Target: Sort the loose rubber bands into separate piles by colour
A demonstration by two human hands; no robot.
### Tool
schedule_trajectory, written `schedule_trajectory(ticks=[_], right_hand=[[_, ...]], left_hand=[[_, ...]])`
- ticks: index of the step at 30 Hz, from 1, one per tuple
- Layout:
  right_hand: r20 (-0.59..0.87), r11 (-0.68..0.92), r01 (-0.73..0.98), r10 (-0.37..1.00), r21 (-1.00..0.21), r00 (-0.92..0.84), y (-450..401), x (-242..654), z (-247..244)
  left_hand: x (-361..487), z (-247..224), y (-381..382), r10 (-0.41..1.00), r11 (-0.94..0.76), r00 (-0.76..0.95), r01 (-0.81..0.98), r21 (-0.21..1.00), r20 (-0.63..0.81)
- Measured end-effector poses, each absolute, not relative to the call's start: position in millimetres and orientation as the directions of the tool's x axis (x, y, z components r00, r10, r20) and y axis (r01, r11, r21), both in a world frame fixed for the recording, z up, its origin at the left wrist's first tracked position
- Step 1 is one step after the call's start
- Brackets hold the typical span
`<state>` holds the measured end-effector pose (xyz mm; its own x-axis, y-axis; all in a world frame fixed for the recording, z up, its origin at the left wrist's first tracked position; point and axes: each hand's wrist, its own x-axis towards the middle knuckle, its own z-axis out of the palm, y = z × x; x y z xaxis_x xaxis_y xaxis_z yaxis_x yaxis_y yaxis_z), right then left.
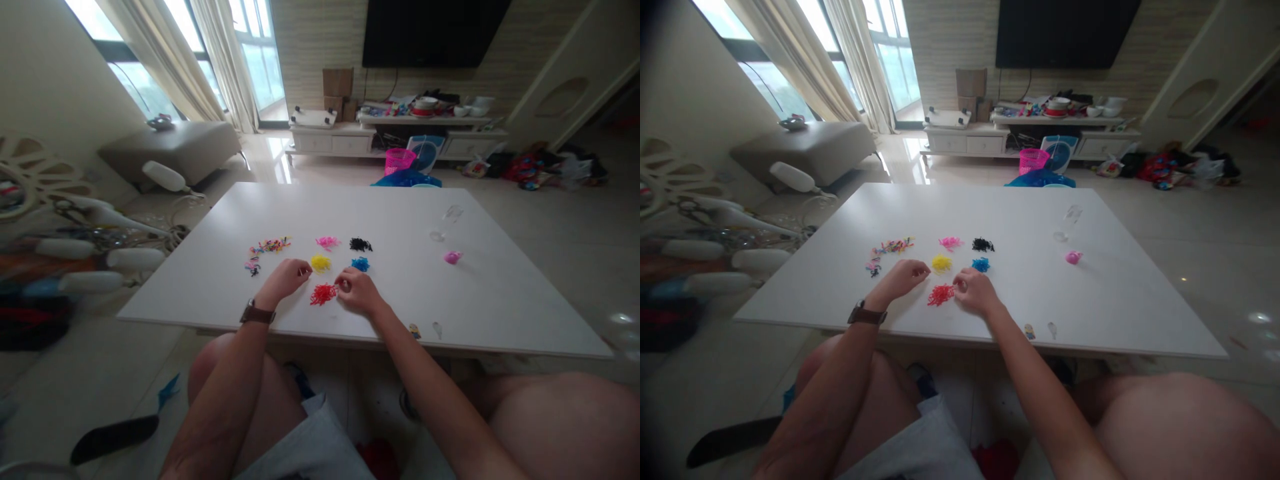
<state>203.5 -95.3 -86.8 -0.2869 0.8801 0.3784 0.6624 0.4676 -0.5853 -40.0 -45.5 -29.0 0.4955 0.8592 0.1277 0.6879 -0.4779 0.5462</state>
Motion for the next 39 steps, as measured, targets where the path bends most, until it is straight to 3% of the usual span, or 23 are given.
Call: schedule_trajectory(ticks=[4, 7, 10, 13, 16, 19, 23, 27, 33, 39], right_hand=[[0.365, 0.477, 0.619, 0.878, -0.624, -0.309, -94.7, 202.4, -89.8], [0.374, 0.482, 0.552, 0.876, -0.681, -0.304, -92.3, 201.6, -95.4], [0.391, 0.495, 0.494, 0.868, -0.715, -0.305, -91.5, 199.1, -98.3], [0.387, 0.507, 0.477, 0.86, -0.718, -0.332, -92.1, 196.5, -97.5], [0.394, 0.524, 0.468, 0.849, -0.712, -0.351, -91.8, 195.8, -96.5], [0.437, 0.545, 0.468, 0.838, -0.696, -0.325, -89.8, 195.8, -95.3], [0.521, 0.582, 0.503, 0.808, -0.639, -0.274, -81.4, 192.5, -83.6], [0.576, 0.647, 0.522, 0.752, -0.555, -0.32, -59.0, 189.3, -56.3], [0.637, 0.732, 0.544, 0.657, -0.411, -0.403, -28.2, 194.8, -37.0], [0.698, 0.742, 0.489, 0.642, -0.459, -0.318, -34.6, 193.7, -67.6]], left_hand=[[-51.9, -23.1, -40.2, 0.916, -0.396, 0.358, 0.734, 0.551, 0.181], [-65.6, -6.6, -36.9, 0.955, -0.258, 0.098, 0.738, 0.624, 0.279], [-80.7, 13.0, -32.6, 0.899, -0.138, -0.238, 0.644, 0.753, 0.368], [-89.8, 23.0, -26.5, 0.875, -0.093, -0.371, 0.503, 0.859, 0.312], [-92.0, 23.4, -19.0, 0.916, 0.016, -0.374, 0.391, 0.92, 0.143], [-98.0, 25.2, -9.6, 0.949, 0.099, -0.312, 0.43, 0.897, 0.045], [-122.1, 29.4, 1.9, 0.984, 0.106, -0.175, 0.71, 0.696, 0.028], [-148.4, 13.2, 3.1, 0.979, 0.169, -0.076, 0.825, 0.539, -0.19], [-166.9, -28.6, 1.7, 0.96, 0.196, -0.056, 0.835, 0.514, -0.275], [-172.7, -45.4, 2.4, 0.979, 0.115, -0.012, 0.858, 0.501, -0.205]])
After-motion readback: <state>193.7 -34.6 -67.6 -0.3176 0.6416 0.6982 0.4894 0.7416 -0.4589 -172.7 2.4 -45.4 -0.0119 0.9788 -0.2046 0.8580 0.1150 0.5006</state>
